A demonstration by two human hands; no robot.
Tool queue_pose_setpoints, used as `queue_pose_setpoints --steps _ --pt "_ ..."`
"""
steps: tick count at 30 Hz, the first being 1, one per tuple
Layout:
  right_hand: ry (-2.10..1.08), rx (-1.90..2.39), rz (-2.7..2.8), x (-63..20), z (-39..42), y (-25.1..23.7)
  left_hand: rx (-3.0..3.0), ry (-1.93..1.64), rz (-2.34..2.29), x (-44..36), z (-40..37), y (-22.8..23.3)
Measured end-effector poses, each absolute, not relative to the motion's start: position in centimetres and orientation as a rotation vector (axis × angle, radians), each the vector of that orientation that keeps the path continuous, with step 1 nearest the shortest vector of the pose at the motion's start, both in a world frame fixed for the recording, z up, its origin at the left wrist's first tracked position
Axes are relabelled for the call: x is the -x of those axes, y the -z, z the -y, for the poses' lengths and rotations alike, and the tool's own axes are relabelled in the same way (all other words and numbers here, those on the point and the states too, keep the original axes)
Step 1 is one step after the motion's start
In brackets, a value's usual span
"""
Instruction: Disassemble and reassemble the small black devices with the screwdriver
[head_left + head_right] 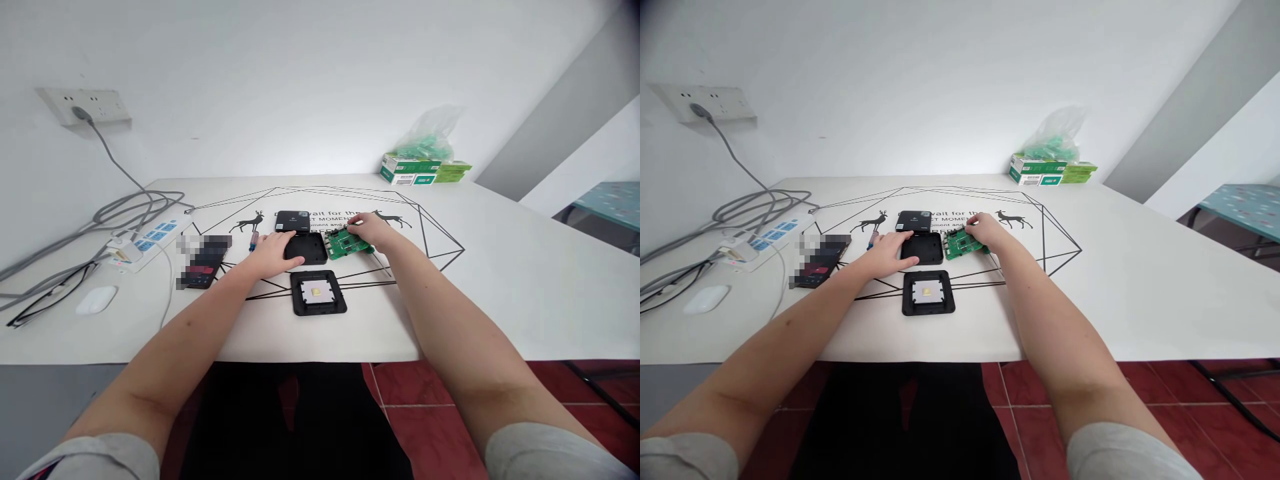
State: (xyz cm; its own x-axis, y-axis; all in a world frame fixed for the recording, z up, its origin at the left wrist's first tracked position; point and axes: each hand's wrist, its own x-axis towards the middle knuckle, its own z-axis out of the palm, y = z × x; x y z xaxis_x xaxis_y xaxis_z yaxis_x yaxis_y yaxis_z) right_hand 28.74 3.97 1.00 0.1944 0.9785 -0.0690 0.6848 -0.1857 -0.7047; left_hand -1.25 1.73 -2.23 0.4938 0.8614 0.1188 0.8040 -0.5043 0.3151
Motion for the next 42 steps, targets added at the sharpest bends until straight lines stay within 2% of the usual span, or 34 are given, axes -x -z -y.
queue_pose_setpoints --steps 13,17,20,25,28,32,35,42 --pt "-0.223 2.306 1.848 -27.9 -3.8 -1.1 -2.523 -0.470 -1.380 1.3 -1.5 2.2" --pt "-0.072 2.380 1.760 -29.2 -3.8 -1.7 -2.612 -0.460 -1.041 1.4 -0.1 0.7" --pt "-0.111 2.497 1.715 -30.9 -3.9 -1.8 -2.604 -0.287 -0.878 1.0 1.3 -0.1" --pt "-0.246 2.503 1.742 -31.8 -3.9 -1.8 -2.620 -0.164 -0.878 0.3 2.9 -0.8" --pt "-0.171 2.334 1.773 -30.5 -3.5 -2.6 -2.645 -0.191 -0.883 0.2 3.2 -1.0" --pt "-0.080 1.617 1.758 -26.7 -1.6 -3.5 -2.665 -0.235 -0.895 0.2 3.0 -0.8" --pt "-0.205 1.197 1.743 -23.2 0.7 -3.1 -2.673 -0.274 -0.893 0.2 2.7 -0.6" --pt "-0.205 0.872 1.811 -19.3 4.1 -1.4 -2.691 -0.299 -0.900 0.6 2.0 -0.6"
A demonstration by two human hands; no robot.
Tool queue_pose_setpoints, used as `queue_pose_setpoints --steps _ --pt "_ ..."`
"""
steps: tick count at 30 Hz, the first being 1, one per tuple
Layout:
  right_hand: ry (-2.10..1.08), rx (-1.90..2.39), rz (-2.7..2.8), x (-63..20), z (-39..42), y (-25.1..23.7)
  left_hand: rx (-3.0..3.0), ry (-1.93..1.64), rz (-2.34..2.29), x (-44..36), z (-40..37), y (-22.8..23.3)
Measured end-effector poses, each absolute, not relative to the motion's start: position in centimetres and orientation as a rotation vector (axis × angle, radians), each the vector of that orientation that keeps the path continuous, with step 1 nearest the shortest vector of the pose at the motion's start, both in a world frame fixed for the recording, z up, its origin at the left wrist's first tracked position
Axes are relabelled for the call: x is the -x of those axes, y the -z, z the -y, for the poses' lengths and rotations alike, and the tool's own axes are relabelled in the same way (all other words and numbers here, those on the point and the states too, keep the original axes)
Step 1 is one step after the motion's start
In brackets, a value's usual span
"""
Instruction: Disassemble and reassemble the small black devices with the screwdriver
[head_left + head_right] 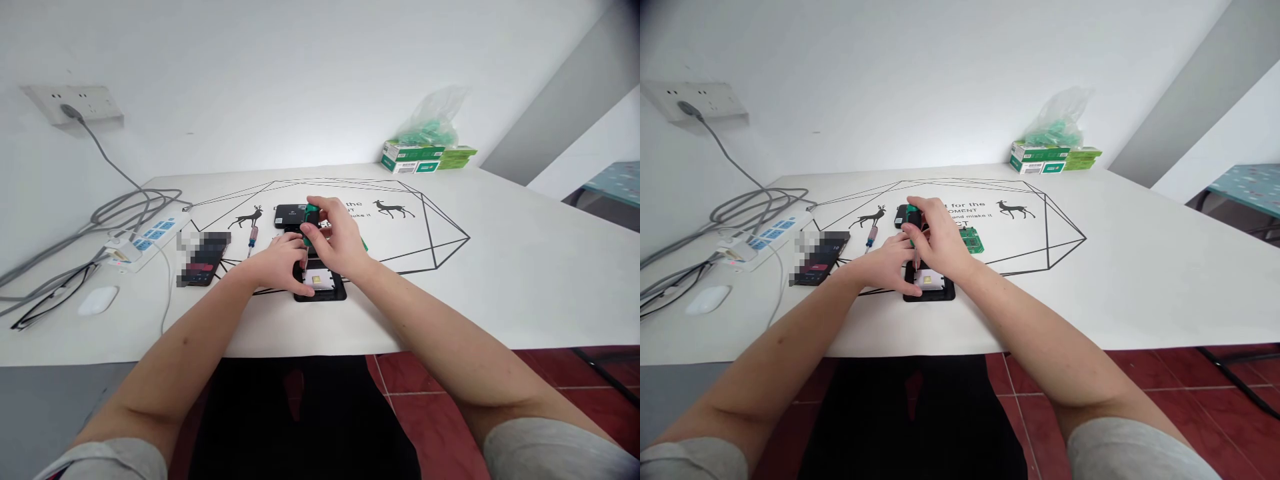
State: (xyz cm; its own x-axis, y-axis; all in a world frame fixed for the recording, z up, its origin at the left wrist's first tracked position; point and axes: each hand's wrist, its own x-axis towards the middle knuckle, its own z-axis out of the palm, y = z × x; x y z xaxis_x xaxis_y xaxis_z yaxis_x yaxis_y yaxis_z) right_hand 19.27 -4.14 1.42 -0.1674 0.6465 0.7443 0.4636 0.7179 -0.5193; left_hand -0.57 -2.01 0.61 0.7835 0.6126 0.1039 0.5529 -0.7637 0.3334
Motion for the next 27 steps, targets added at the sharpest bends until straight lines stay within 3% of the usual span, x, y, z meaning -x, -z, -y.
queue_pose_setpoints --steps 27 --pt "-0.191 0.872 1.816 -19.4 3.5 -0.3 -2.547 -0.156 -0.877 0.9 1.0 1.2"
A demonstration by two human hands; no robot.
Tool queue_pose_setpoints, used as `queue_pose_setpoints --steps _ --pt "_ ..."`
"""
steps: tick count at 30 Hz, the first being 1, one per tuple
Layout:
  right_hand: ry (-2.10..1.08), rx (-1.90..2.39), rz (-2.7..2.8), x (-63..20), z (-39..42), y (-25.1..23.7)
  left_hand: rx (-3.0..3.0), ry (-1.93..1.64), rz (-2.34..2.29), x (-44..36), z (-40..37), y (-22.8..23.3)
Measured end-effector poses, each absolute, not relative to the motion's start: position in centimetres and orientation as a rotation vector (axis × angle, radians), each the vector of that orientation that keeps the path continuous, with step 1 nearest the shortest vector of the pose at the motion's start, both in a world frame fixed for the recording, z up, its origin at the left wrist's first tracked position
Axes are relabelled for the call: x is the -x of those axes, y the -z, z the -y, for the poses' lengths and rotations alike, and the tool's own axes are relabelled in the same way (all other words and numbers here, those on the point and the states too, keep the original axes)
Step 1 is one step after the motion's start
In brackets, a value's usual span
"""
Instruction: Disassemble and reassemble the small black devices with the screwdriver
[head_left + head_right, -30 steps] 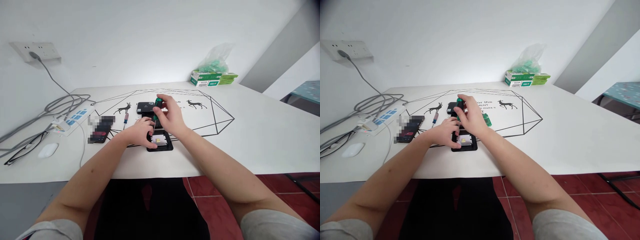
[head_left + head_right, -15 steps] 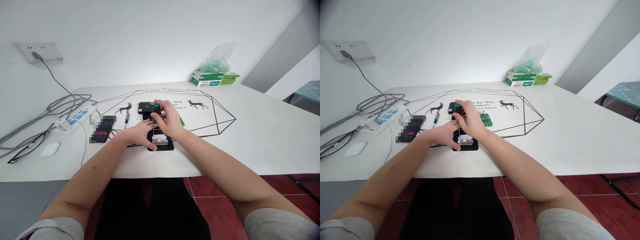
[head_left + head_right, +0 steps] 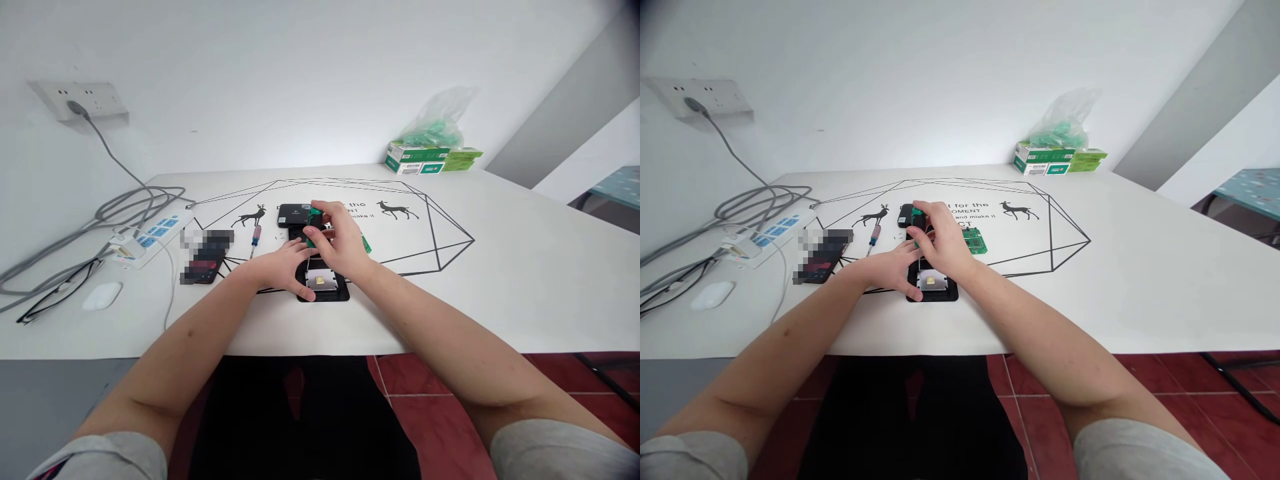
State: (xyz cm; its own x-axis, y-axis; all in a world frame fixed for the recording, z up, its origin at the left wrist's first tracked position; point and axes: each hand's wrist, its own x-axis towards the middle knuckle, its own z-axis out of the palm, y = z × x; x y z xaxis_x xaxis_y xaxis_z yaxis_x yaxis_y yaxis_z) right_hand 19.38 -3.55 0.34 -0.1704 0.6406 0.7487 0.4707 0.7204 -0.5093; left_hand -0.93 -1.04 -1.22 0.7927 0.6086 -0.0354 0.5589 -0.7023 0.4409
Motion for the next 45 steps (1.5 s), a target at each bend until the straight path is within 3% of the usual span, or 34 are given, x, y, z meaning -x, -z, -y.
queue_pose_setpoints --steps 10,25,27,33,45 --pt "-0.417 0.566 1.776 -19.4 2.9 -0.6 -2.536 -0.100 -0.794 0.9 0.3 1.4" --pt "-1.098 0.469 1.680 -20.4 2.3 -1.3 -2.553 0.002 -0.921 0.8 0.2 1.2" --pt "-1.062 0.496 1.693 -20.6 2.0 -1.3 -2.540 0.019 -0.948 0.8 0.3 1.1" --pt "-0.558 0.580 1.754 -20.9 1.6 -1.3 -2.526 0.056 -0.967 0.8 0.6 0.6" --pt "-0.632 0.622 1.582 -20.0 2.2 -1.0 -2.589 -0.005 -0.874 1.0 -0.1 1.4"
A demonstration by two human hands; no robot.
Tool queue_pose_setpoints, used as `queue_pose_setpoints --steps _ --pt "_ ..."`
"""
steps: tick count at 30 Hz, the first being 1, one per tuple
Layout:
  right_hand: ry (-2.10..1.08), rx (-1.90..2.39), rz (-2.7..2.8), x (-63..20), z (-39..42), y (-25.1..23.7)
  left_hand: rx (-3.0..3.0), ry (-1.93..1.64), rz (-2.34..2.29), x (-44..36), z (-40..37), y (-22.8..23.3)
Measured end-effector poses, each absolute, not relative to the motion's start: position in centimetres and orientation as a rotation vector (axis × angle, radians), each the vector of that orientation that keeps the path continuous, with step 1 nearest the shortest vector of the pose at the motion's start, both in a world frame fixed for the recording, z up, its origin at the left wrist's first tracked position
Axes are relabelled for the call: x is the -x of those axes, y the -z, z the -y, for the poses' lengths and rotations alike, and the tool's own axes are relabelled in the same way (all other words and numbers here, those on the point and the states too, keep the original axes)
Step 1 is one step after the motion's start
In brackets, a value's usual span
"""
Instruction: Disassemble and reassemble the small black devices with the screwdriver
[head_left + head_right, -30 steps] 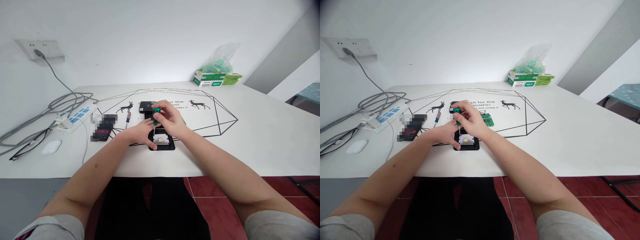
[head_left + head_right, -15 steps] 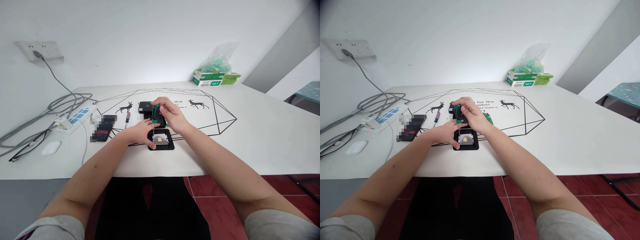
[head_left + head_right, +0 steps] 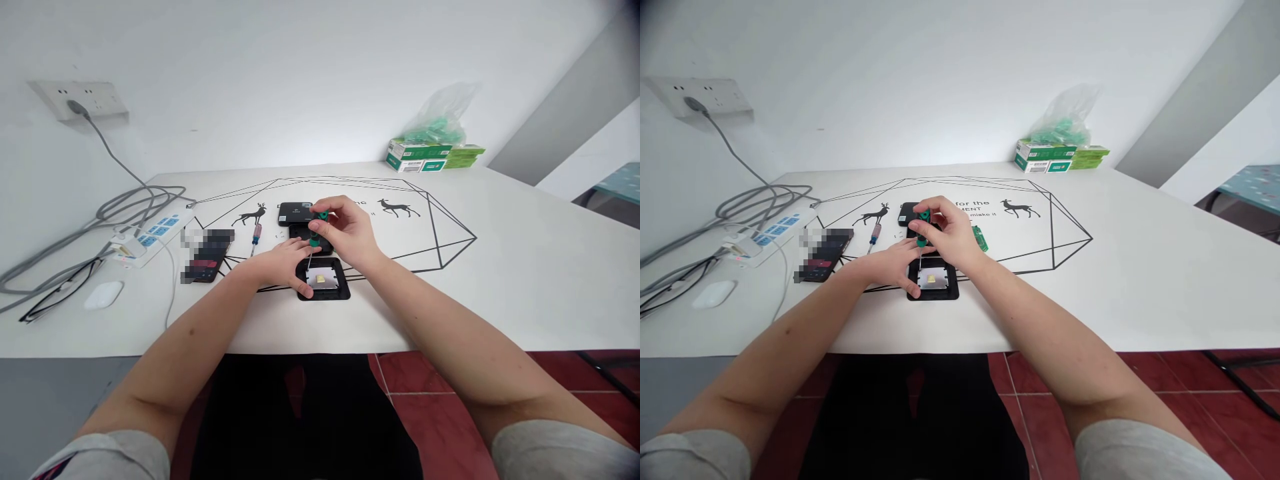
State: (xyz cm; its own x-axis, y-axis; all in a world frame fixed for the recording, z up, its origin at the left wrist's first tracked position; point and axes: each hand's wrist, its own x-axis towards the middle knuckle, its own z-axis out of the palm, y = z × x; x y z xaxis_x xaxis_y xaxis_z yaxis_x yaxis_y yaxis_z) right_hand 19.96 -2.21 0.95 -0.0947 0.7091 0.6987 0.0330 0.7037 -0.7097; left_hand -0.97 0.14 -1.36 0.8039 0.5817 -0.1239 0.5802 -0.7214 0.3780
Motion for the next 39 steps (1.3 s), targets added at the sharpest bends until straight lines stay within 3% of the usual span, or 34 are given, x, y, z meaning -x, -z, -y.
queue_pose_setpoints --steps 8,17,34,39 --pt "-0.908 0.512 1.710 -20.2 2.9 -1.2 -2.561 -0.029 -0.896 1.0 0.1 1.2" --pt "-0.337 0.630 1.710 -20.2 2.1 -0.8 -2.531 0.017 -0.913 1.0 0.4 0.8" --pt "-0.878 0.584 1.532 -19.3 2.9 -0.5 -2.551 -0.012 -0.885 1.0 0.2 1.1" --pt "-0.628 0.615 1.669 -20.0 2.9 -0.9 -2.552 -0.020 -0.883 0.9 0.2 1.0"
